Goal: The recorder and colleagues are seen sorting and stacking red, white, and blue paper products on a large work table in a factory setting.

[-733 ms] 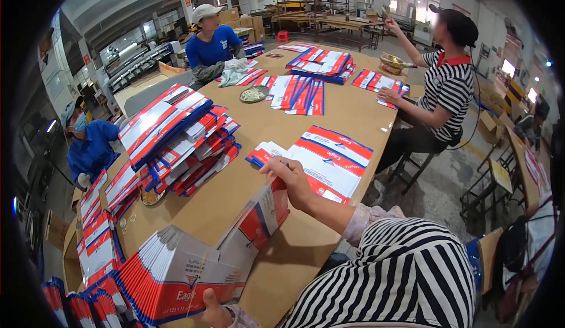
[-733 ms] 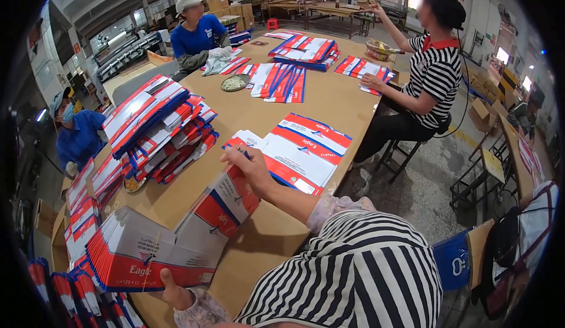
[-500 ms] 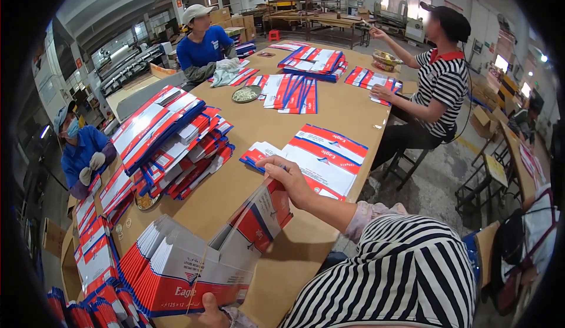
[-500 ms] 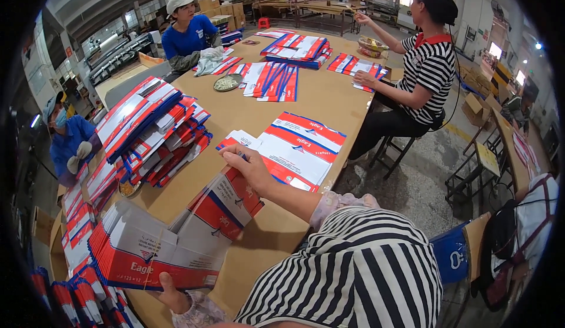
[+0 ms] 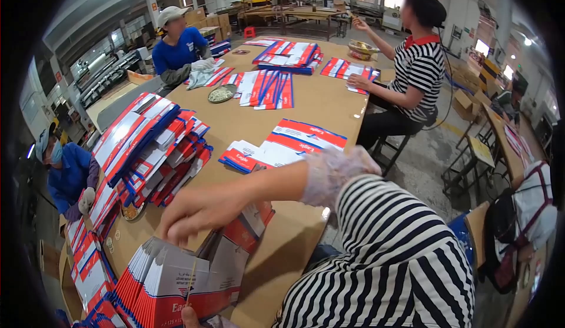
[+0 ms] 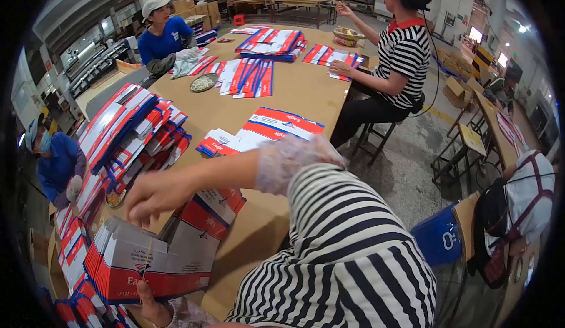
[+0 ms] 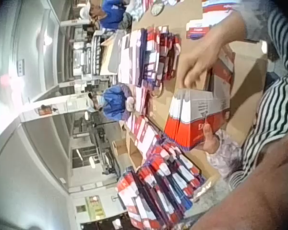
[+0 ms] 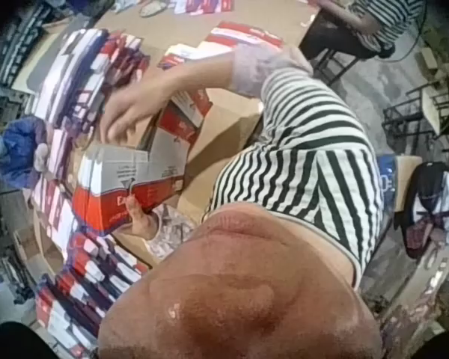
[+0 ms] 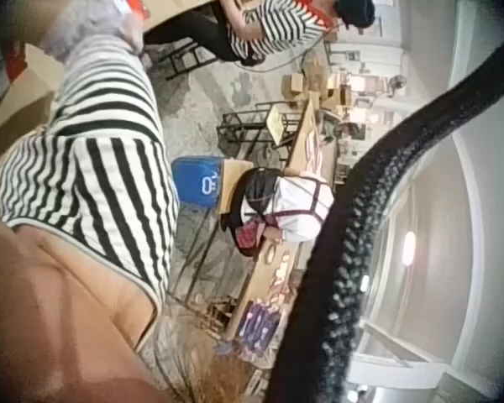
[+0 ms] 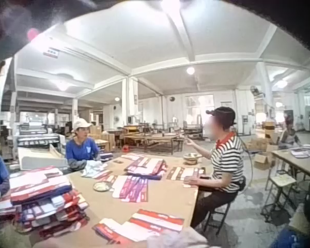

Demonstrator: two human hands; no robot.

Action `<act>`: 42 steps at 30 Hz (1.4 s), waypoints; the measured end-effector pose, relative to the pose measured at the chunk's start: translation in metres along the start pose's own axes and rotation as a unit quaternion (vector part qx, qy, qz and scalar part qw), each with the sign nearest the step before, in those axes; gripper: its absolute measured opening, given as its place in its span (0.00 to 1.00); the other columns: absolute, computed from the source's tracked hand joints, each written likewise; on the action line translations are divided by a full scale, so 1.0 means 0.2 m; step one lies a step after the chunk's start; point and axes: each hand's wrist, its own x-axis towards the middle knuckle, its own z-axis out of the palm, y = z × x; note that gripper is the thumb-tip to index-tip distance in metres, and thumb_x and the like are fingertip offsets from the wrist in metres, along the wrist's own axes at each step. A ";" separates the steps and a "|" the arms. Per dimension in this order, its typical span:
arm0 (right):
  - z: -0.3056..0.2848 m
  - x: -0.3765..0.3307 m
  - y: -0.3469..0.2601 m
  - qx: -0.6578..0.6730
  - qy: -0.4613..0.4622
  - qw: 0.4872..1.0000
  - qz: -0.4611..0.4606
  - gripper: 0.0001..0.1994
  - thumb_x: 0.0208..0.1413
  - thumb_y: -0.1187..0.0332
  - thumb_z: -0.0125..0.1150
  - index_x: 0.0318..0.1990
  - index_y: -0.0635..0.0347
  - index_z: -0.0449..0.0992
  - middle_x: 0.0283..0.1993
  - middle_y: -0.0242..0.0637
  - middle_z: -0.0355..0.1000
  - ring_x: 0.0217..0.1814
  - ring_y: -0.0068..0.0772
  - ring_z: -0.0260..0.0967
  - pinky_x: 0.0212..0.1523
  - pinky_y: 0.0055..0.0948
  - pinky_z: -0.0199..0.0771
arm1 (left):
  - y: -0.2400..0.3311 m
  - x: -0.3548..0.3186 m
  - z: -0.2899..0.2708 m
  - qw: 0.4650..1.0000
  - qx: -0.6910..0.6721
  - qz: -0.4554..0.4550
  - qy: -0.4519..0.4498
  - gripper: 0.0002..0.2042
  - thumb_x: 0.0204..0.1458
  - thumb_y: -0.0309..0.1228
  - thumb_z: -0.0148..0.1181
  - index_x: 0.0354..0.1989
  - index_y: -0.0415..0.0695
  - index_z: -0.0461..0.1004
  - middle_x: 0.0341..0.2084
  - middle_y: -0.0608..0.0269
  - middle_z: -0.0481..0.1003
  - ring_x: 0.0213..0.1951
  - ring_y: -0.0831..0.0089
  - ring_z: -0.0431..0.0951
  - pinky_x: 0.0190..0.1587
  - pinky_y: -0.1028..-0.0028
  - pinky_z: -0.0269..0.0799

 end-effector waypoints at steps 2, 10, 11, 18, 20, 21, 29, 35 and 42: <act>0.06 0.12 0.05 0.039 -0.112 0.990 0.072 0.15 0.62 0.61 0.51 0.40 0.68 0.75 0.35 0.36 0.74 0.38 0.26 0.71 0.35 0.30 0.76 | -0.03 -0.01 -0.04 0.998 0.026 0.058 -0.017 0.24 0.45 0.18 0.66 0.52 0.38 0.67 0.47 0.52 0.71 0.42 0.63 0.72 0.47 0.64 0.71; 0.00 0.24 0.06 0.092 -0.232 0.958 0.142 0.13 0.59 0.61 0.57 0.33 0.63 0.79 0.29 0.29 0.74 0.32 0.22 0.70 0.31 0.27 0.75 | 0.11 -0.05 0.06 0.997 -0.022 -0.063 -0.043 0.31 0.45 0.16 0.65 0.60 0.44 0.61 0.53 0.58 0.68 0.50 0.64 0.68 0.57 0.64 0.62; -0.01 0.25 0.03 0.084 -0.225 0.960 0.141 0.13 0.58 0.61 0.58 0.33 0.62 0.80 0.27 0.28 0.74 0.32 0.21 0.70 0.30 0.27 0.75 | 0.12 -0.05 0.07 0.996 -0.013 -0.075 -0.036 0.32 0.46 0.15 0.64 0.61 0.45 0.60 0.53 0.59 0.68 0.50 0.65 0.68 0.58 0.64 0.61; -0.01 0.32 -0.05 0.001 -0.251 0.957 0.148 0.11 0.55 0.64 0.61 0.36 0.64 0.79 0.28 0.28 0.74 0.31 0.21 0.70 0.30 0.25 0.74 | -0.02 -0.08 -0.04 0.996 0.036 -0.030 -0.075 0.24 0.58 0.23 0.52 0.63 0.46 0.57 0.54 0.62 0.67 0.52 0.70 0.67 0.61 0.64 0.61; 0.02 0.33 -0.06 0.003 -0.261 0.955 0.142 0.11 0.55 0.65 0.61 0.37 0.65 0.78 0.28 0.29 0.72 0.31 0.20 0.69 0.31 0.25 0.73 | 0.04 -0.14 -0.09 0.993 0.013 -0.057 -0.102 0.28 0.53 0.23 0.57 0.63 0.44 0.56 0.55 0.60 0.66 0.52 0.68 0.67 0.60 0.64 0.62; 0.05 0.36 -0.06 0.005 -0.276 0.952 0.133 0.11 0.55 0.65 0.60 0.37 0.66 0.77 0.27 0.29 0.71 0.31 0.20 0.67 0.32 0.25 0.71 | 0.09 -0.21 -0.15 0.992 0.012 -0.072 -0.098 0.31 0.50 0.24 0.59 0.63 0.43 0.55 0.55 0.58 0.66 0.53 0.67 0.67 0.60 0.64 0.62; -0.05 0.21 -0.23 0.090 0.096 0.986 0.104 0.08 0.57 0.63 0.56 0.32 0.57 0.74 0.30 0.25 0.68 0.29 0.14 0.62 0.35 0.19 0.68 | 0.31 0.09 0.35 0.997 0.003 -0.021 -0.073 0.48 0.37 0.25 0.73 0.67 0.38 0.46 0.57 0.52 0.63 0.58 0.63 0.65 0.59 0.64 0.63; 0.01 0.39 -0.43 0.285 -0.128 0.949 -0.037 0.06 0.61 0.69 0.52 0.40 0.62 0.72 0.27 0.25 0.67 0.23 0.14 0.60 0.28 0.15 0.62 | 0.32 0.10 0.31 0.998 0.006 -0.036 -0.048 0.51 0.37 0.23 0.73 0.68 0.41 0.41 0.59 0.53 0.60 0.58 0.64 0.66 0.58 0.65 0.64; 0.21 0.43 -0.65 0.176 0.080 0.972 -0.131 0.11 0.59 0.74 0.51 0.47 0.69 0.68 0.28 0.33 0.69 0.18 0.16 0.55 0.18 0.10 0.55 | 0.28 0.11 0.31 0.998 0.044 0.004 -0.053 0.51 0.36 0.18 0.71 0.68 0.42 0.41 0.57 0.55 0.61 0.56 0.66 0.68 0.56 0.66 0.68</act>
